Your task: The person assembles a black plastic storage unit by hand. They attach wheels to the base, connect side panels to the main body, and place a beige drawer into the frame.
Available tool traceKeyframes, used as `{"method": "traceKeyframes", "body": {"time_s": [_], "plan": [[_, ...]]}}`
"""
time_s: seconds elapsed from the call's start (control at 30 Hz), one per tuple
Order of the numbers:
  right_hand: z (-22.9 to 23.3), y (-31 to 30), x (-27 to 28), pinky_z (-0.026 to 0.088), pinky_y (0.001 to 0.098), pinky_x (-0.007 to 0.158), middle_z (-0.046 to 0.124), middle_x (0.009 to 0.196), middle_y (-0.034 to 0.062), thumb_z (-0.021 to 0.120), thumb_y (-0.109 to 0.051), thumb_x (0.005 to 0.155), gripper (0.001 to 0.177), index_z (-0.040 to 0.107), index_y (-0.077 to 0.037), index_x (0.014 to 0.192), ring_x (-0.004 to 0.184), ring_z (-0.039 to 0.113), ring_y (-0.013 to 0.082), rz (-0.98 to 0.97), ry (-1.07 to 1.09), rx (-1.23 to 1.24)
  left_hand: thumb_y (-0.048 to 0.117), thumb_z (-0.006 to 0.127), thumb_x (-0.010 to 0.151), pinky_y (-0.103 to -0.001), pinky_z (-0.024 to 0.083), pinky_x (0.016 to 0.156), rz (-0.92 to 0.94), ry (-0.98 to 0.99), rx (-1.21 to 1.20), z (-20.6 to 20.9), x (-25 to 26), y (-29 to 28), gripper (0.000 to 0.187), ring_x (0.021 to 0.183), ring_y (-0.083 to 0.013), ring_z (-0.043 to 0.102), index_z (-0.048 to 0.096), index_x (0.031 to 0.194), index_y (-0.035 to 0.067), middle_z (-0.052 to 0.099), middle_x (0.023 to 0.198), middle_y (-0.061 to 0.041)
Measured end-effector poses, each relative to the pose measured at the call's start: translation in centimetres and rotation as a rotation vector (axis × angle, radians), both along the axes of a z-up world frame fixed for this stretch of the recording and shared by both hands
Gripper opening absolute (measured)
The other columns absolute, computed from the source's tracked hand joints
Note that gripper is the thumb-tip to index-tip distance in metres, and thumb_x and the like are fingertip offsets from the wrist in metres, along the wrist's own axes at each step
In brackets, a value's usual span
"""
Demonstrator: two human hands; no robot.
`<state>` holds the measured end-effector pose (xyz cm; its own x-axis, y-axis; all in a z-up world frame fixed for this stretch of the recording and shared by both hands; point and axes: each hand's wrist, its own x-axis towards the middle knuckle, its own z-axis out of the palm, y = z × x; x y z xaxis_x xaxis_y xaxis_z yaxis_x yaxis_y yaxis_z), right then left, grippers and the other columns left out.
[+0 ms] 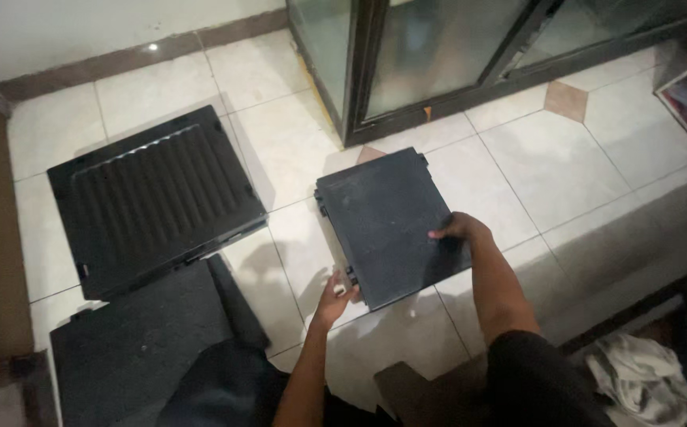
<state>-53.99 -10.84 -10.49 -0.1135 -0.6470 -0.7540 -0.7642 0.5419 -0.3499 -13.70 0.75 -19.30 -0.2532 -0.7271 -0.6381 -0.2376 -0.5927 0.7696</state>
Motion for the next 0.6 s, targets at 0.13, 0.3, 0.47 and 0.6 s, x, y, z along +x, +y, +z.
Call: {"method": "traceKeyframes", "body": {"time_s": [0.13,0.3,0.47,0.6], "plan": [[-0.1,-0.4,2.6,0.041,0.0482,0.116,0.063,0.143,0.0195,0.096,-0.054,0.048,0.117,0.06,0.004,0.143,0.139,0.054,0.0347,0.048,-0.129,0.144,0.04,0.084,0.082,-0.04,0.064,0.086,0.044,0.07,0.179,0.7,1.3,-0.7,0.119,0.124,-0.0299,0.056,-0.002,0.161,0.017,0.036,0.156,-0.015],[0.2,-0.5,4.5,0.035,0.0519,0.116,0.052,0.148,0.0225,0.094,-0.056,0.064,0.113,0.047,0.001,0.151,0.14,0.045,0.0381,-0.165,-0.188,0.159,0.045,0.078,0.084,-0.041,0.058,0.079,0.289,0.013,0.123,0.2,2.5,-1.8,0.099,0.115,-0.0299,0.066,0.022,0.157,0.007,0.062,0.137,-0.021],[2.5,-3.9,5.9,0.057,0.0485,0.099,0.07,0.131,0.0243,0.091,-0.042,0.062,0.097,0.055,0.004,0.14,0.118,0.07,0.037,-0.253,-0.362,0.058,0.047,0.075,0.09,-0.036,0.05,0.096,0.495,0.053,-0.241,0.6,3.0,-2.4,0.074,0.114,-0.0274,0.064,0.054,0.144,0.0,0.068,0.129,-0.019],[6.4,-6.7,9.3,0.06,0.0445,0.093,0.075,0.12,0.0253,0.09,-0.035,0.07,0.084,0.06,0.01,0.134,0.107,0.075,0.0349,-0.157,-0.438,-0.089,0.042,0.079,0.086,-0.035,0.046,0.1,0.702,0.106,-0.349,3.9,5.3,-4.0,0.078,0.117,-0.0222,0.06,0.046,0.145,0.003,0.063,0.13,-0.012]]}}
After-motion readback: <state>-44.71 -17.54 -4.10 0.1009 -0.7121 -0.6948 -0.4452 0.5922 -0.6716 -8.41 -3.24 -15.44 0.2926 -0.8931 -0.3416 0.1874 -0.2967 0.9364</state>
